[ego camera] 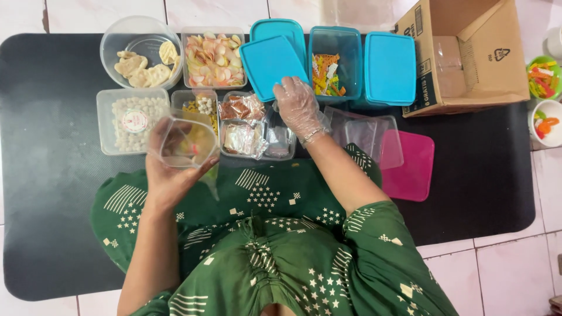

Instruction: Packing various food items into a plastic bag from multiple containers

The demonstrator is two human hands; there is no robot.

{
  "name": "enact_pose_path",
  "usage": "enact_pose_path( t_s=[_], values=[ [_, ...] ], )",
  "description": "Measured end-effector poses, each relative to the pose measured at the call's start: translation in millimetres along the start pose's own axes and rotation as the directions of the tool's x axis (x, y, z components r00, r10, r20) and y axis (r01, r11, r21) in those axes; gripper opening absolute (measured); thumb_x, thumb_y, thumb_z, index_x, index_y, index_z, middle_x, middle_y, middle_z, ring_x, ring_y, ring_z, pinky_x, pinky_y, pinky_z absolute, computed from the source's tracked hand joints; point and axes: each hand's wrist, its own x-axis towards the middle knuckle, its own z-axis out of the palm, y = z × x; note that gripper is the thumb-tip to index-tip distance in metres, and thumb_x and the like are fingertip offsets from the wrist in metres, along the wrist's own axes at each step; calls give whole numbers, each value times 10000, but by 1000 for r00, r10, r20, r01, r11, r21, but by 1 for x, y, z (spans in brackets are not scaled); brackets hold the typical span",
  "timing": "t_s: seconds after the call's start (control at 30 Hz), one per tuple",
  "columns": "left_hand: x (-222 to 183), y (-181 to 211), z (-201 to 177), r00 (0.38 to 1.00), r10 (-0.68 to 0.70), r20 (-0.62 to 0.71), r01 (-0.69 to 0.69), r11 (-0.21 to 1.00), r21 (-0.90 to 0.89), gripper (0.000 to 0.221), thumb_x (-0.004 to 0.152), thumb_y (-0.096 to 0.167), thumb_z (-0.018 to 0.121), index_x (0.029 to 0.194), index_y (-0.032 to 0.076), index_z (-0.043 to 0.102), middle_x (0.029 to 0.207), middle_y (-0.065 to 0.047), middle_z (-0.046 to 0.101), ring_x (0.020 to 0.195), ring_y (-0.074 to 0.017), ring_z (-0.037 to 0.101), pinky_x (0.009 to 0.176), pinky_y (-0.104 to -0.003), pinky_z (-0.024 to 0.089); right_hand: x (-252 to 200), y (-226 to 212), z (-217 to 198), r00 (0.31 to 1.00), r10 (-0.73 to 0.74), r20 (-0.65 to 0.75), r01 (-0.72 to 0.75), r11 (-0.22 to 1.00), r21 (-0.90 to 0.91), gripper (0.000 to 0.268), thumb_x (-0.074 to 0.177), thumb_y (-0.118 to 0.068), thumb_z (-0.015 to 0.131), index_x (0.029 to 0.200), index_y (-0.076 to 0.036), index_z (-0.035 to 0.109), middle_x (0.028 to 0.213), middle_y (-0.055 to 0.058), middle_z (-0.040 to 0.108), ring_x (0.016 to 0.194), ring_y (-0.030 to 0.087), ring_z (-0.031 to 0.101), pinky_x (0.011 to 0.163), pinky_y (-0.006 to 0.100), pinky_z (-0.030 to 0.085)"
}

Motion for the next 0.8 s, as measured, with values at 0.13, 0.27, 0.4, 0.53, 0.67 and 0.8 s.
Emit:
enact_pose_path(
  t_s=[0.13,0.27,0.4,0.53,0.67,0.8],
  values=[
    [9,23,17,983,179,-30,-174,977,121,1119,480,229,1070,1366,-60,451,1215,-315,594,1183,-424,603,1036,-573,477,-10,3,11,1000,5,29,-6,999,41,169,823,-109,707,756,-116,553,732,53,456,674,308,580,554,422,479],
    [15,50,30,928,357,104,-367,926,88,958,604,313,1030,1334,-38,517,1252,-251,602,1246,-459,595,1145,-591,409,-11,-2,2,987,61,149,-70,996,59,141,749,-88,744,738,-117,607,726,71,489,688,316,613,598,423,519],
    [18,69,41,825,546,144,-561,822,97,907,673,307,1023,1355,-61,552,1255,-256,614,1231,-489,600,1169,-624,386,-17,5,7,977,95,193,-109,992,64,176,688,-103,786,771,-99,631,754,97,498,723,349,615,641,462,522],
    [14,77,45,779,600,180,-625,764,158,802,740,313,977,1345,-27,574,1233,-246,627,1230,-498,602,1161,-668,369,-12,21,5,949,166,268,-215,963,165,244,680,-130,837,878,-73,706,818,100,562,798,370,642,698,481,541],
    [8,86,44,717,667,204,-695,706,135,647,942,394,785,1382,29,481,1309,-267,575,1267,-482,572,1179,-723,376,19,54,-45,967,240,87,-252,952,176,112,862,-34,796,952,-76,745,844,84,606,773,295,610,673,419,493],
    [-1,92,43,666,724,182,-745,657,112,444,1073,406,588,1384,142,412,1324,-216,548,1290,-443,565,1184,-717,416,6,107,-44,697,587,412,-633,774,-31,209,926,-27,737,1132,5,748,1030,146,688,975,300,635,881,373,577]
  ],
)
